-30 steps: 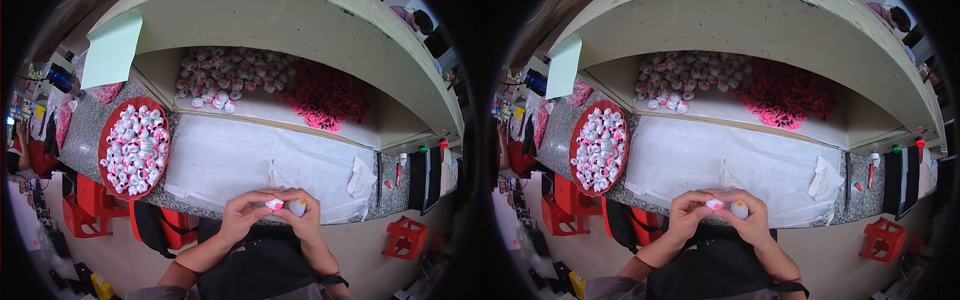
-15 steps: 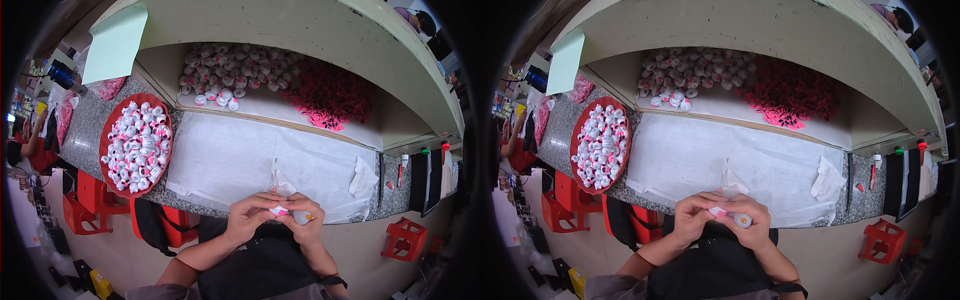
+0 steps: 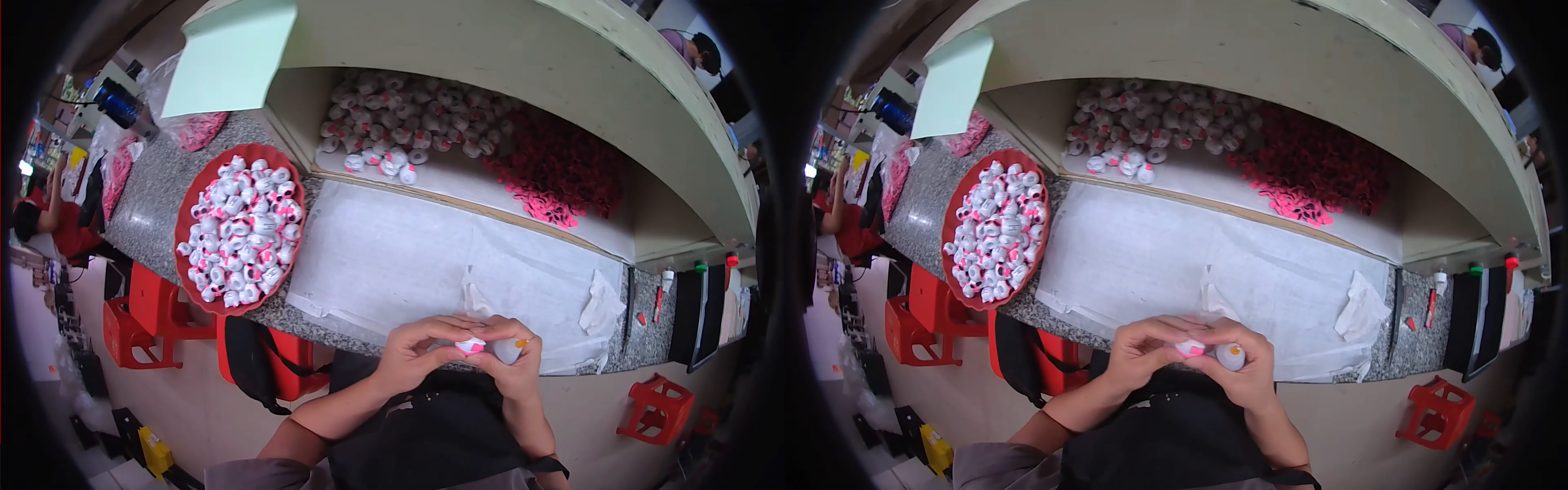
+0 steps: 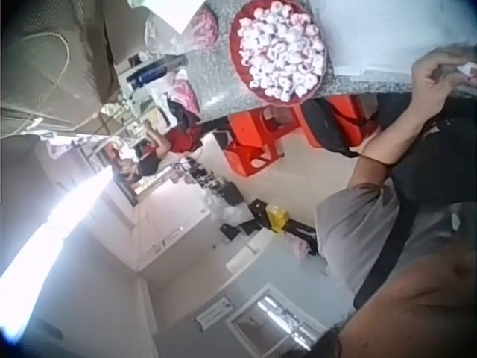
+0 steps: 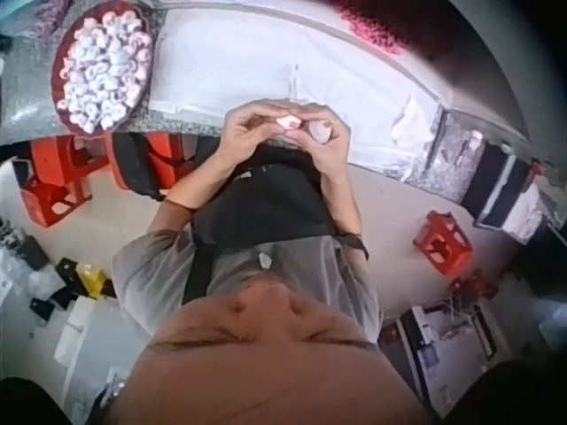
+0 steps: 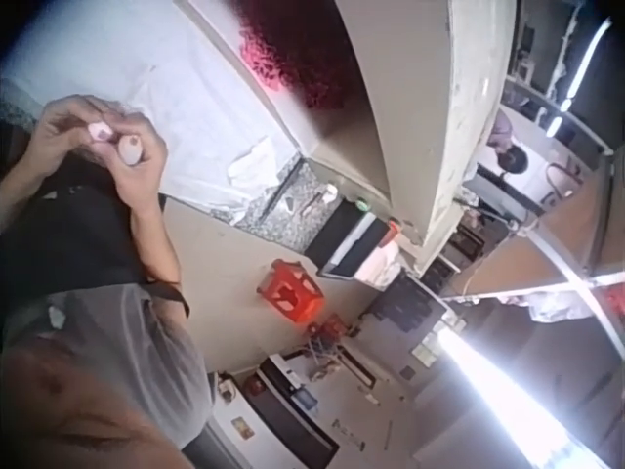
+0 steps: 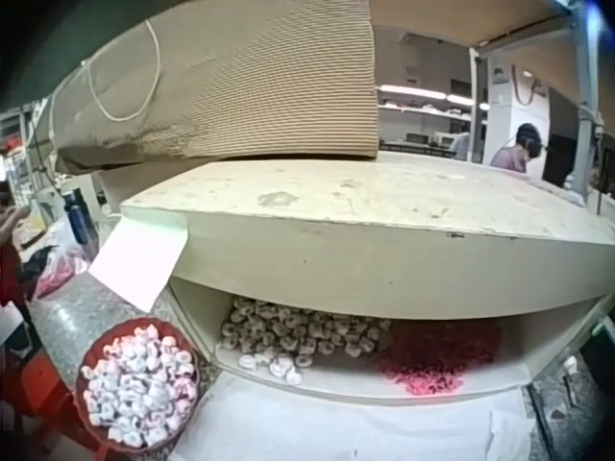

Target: Applying adhesive to plastic caps and attaching them to small white containers at a production workbench.

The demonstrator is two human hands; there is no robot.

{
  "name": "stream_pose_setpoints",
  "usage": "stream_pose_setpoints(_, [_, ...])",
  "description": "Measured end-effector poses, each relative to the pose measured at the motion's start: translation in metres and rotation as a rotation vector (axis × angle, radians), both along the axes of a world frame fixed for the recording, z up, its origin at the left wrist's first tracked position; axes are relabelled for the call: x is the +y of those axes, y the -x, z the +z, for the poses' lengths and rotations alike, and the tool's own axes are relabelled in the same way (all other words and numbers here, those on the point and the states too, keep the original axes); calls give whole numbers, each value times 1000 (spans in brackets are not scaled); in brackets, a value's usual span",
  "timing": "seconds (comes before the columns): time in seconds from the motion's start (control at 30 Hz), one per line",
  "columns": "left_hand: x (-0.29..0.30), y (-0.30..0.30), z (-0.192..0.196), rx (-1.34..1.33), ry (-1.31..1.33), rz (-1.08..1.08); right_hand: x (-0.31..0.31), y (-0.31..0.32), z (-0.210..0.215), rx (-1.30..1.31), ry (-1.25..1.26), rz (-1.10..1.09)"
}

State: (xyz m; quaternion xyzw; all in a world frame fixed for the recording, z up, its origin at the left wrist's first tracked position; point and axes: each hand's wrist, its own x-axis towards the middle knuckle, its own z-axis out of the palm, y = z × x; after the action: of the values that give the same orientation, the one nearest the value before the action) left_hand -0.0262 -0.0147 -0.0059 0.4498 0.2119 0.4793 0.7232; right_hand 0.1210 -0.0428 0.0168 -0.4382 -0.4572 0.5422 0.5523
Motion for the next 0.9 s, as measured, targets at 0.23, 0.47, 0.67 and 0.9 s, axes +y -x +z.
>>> stream_pose_setpoints(0.23, [-3,-8,0,-24,-122,28,-5,5,-3,44,-2,-126])
stream_pose_setpoints(0.47, [0,9,9,27,34,55,8,15,1,13,95,-66])
stream_pose_setpoints(0.67, [2,8,5,-15,103,49,8,10,3,10,132,-15])
stream_pose_setpoints(0.9, [-1,5,4,9,105,47,4,10,1,64,132,-22])
